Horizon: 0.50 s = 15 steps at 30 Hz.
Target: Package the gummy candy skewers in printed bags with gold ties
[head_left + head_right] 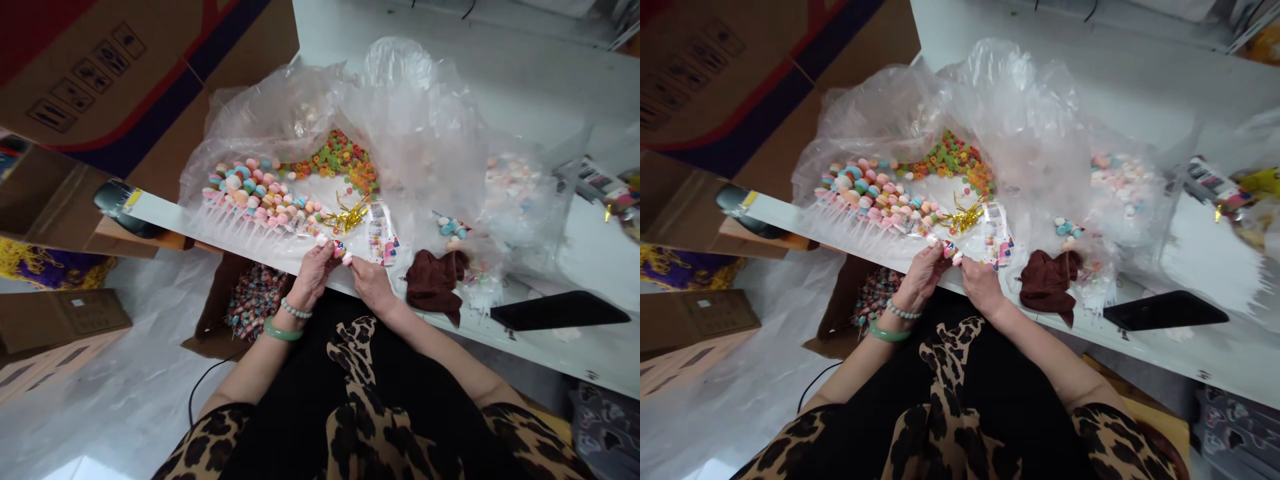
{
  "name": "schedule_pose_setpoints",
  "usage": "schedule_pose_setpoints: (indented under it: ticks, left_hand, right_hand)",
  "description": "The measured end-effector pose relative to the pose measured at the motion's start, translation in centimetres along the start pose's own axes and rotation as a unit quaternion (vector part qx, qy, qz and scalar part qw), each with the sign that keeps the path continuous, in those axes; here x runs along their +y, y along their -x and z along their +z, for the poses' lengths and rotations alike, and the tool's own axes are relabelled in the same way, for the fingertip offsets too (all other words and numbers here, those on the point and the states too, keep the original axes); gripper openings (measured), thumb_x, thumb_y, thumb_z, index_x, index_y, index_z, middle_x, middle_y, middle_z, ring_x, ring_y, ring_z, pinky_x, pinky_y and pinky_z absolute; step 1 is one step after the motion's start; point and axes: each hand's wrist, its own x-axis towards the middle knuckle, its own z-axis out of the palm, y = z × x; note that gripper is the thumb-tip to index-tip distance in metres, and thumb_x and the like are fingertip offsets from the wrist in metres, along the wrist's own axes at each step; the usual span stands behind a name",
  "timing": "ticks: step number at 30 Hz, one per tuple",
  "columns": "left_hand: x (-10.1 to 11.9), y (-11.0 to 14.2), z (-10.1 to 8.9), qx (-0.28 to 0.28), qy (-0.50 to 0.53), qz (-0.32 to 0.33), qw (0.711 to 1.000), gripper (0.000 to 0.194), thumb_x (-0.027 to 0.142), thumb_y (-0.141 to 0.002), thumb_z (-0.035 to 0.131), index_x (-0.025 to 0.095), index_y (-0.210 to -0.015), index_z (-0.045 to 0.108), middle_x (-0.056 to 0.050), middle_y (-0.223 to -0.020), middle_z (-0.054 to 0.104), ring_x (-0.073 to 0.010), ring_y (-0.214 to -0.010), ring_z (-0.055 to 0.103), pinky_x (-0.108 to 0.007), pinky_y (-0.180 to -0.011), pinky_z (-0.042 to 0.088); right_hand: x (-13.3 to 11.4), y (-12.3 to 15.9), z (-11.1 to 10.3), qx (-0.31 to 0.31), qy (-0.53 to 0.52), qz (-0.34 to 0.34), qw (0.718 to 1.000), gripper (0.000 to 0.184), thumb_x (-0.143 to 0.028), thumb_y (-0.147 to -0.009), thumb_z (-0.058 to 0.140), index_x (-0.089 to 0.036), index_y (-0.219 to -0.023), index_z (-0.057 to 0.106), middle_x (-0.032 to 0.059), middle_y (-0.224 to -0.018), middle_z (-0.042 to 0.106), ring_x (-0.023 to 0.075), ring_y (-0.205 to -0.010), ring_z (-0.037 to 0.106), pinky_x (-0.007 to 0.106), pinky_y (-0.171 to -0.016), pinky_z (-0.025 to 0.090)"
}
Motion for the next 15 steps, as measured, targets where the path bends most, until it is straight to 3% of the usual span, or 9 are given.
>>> schedule_pose_setpoints:
  ticks: [2, 4, 9, 11, 15]
  left_hand:
    - [0.1, -0.1, -0.2, -0.011, 0.005, -0.021, 1.000, 0.042, 0.049, -0.062, 0.084, 0.014, -0.073, 0.063, -0.001, -0.071, 0.065, -0.0125, -0.069, 0.063, -0.030, -0.076, 0.053]
    - [0.5, -0.3, -0.5, -0.016, 0.010, -0.031, 0.999, 0.041, 0.048, -0.063, 0.084, 0.014, -0.077, 0.065, -0.003, -0.076, 0.068, -0.0148, -0.073, 0.065, -0.032, -0.078, 0.054]
    - [2.4, -1.0, -1.0, -0.011, 0.039, 0.007, 0.999, 0.039, 0.032, -0.066, 0.084, 0.016, -0.096, 0.066, -0.005, -0.088, 0.072, -0.0184, -0.083, 0.070, -0.029, -0.076, 0.054]
    - [2.9, -1.1, -1.0, -0.006, 0.045, 0.008, 0.999, 0.032, 0.027, -0.070, 0.081, 0.015, -0.096, 0.066, -0.005, -0.086, 0.072, -0.0194, -0.083, 0.071, -0.030, -0.075, 0.055]
    - [3.3, -1.3, -1.0, -0.004, 0.076, 0.007, 0.997, 0.022, 0.023, -0.077, 0.076, 0.014, -0.094, 0.066, -0.004, -0.081, 0.071, -0.0179, -0.078, 0.071, -0.030, -0.077, 0.055]
  right_hand:
    - [0.0, 0.0, -0.4, -0.007, 0.006, 0.007, 1.000, 0.030, -0.030, -0.093, 0.041, -0.020, -0.086, 0.069, 0.0050, -0.072, 0.067, 0.0164, -0.066, 0.060, 0.026, -0.066, 0.039]
    - [0.0, -0.2, -0.7, -0.033, -0.042, 0.056, 0.997, 0.031, -0.033, -0.092, 0.044, -0.020, -0.082, 0.070, 0.0010, -0.060, 0.062, 0.0153, -0.059, 0.058, 0.025, -0.063, 0.039]
    - [-0.2, -0.5, -1.0, -0.054, -0.161, 0.139, 0.976, 0.021, -0.035, -0.082, 0.056, -0.021, -0.077, 0.071, -0.0036, -0.052, 0.057, 0.0119, -0.054, 0.053, 0.023, -0.057, 0.037]
    - [-0.3, -0.5, -1.3, -0.082, -0.253, 0.180, 0.947, 0.021, -0.036, -0.077, 0.061, -0.020, -0.086, 0.072, -0.0035, -0.056, 0.059, 0.0099, -0.050, 0.047, 0.022, -0.052, 0.034]
    - [-0.3, -0.4, -1.9, -0.204, -0.433, 0.232, 0.847, 0.029, -0.041, -0.074, 0.066, -0.015, -0.085, 0.071, -0.0010, -0.059, 0.060, 0.0064, -0.044, 0.038, 0.022, -0.043, 0.025]
